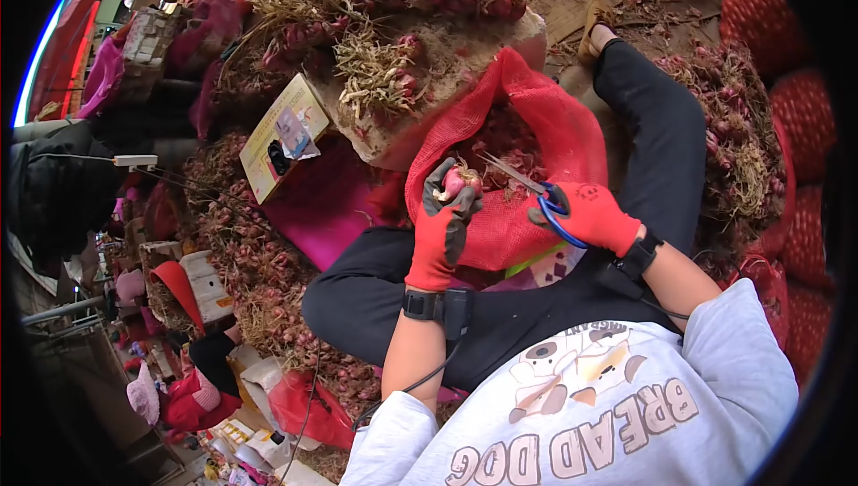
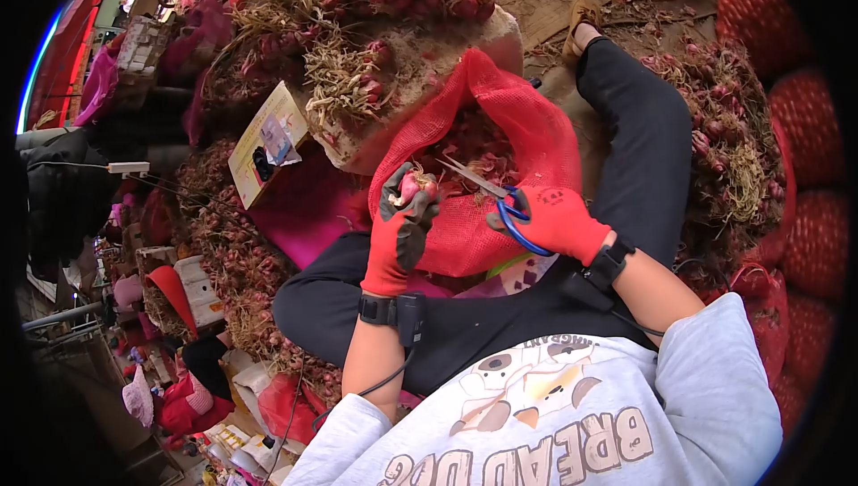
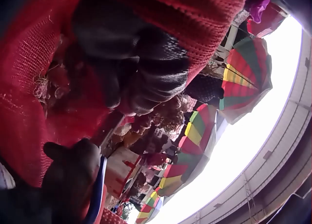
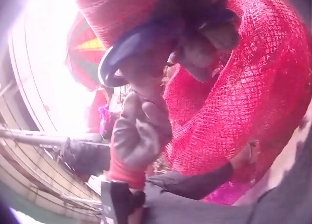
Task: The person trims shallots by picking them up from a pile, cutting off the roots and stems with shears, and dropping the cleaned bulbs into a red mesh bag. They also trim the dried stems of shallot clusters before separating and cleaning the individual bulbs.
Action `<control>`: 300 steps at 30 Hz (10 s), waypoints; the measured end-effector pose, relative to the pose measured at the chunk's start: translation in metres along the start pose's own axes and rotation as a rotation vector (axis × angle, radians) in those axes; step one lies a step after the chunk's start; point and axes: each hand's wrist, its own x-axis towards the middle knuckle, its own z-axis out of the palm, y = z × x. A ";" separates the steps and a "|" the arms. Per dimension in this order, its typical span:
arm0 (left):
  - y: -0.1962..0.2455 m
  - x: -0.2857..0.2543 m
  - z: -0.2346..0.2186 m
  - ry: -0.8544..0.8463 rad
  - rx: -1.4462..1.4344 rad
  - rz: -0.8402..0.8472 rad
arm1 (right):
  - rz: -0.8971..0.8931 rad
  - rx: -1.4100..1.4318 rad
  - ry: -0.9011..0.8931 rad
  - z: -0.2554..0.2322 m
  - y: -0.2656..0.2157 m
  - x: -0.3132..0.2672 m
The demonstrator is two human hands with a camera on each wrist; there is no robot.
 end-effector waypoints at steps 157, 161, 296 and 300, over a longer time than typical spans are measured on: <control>0.020 -0.010 -0.007 -0.459 0.036 -0.318 | -0.540 -0.414 0.094 -0.052 -0.019 -0.019; 0.021 -0.010 -0.005 -0.439 0.072 -0.330 | -0.520 -0.398 0.057 -0.049 -0.017 -0.020; -0.009 0.008 -0.007 -0.121 0.263 0.123 | 0.080 1.228 -0.321 0.010 -0.025 0.056; 0.001 0.006 -0.014 -0.315 0.067 -0.001 | 0.121 1.480 -0.443 0.019 -0.024 0.057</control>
